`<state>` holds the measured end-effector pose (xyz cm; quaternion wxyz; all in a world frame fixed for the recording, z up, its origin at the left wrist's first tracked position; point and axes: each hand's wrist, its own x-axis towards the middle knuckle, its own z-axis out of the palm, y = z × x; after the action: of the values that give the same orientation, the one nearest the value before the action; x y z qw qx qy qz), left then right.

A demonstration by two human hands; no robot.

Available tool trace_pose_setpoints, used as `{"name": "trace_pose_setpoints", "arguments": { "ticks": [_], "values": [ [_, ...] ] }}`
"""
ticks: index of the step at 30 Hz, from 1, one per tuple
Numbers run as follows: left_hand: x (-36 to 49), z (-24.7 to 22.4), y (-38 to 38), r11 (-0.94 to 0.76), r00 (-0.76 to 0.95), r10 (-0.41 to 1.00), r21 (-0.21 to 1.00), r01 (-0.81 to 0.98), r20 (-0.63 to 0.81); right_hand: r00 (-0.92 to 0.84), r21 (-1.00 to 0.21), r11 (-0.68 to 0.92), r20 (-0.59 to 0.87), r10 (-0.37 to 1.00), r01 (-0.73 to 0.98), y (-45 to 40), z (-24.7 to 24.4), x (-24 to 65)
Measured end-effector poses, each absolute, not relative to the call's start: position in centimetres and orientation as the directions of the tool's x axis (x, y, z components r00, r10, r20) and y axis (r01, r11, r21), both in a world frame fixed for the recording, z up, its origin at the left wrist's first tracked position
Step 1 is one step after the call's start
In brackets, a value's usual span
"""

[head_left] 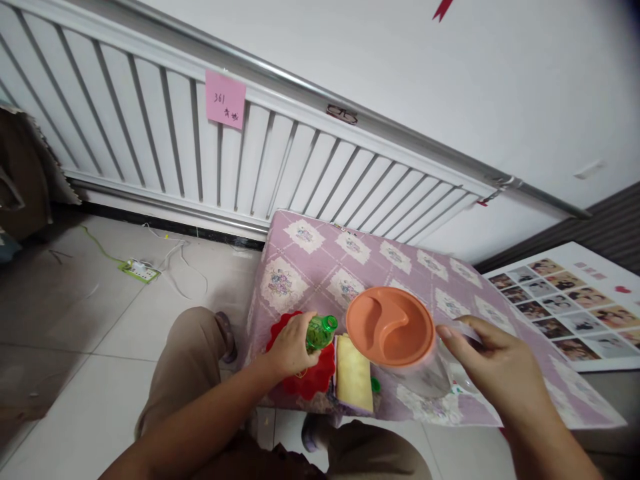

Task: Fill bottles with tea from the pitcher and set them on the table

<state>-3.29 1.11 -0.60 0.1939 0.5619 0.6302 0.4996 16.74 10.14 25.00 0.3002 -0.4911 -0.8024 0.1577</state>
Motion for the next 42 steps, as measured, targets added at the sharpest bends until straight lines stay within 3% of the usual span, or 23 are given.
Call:
{"name": "trace_pose_setpoints", "arguments": {
  "ticks": [42],
  "values": [
    [-3.1,-0.1,1.2,-0.127,-0.289,0.907,0.853,0.507,0.307,-0.452,-0.408,0.538,0.293,0.843,0.738,10.3,26.3,14.5]
  ]
}}
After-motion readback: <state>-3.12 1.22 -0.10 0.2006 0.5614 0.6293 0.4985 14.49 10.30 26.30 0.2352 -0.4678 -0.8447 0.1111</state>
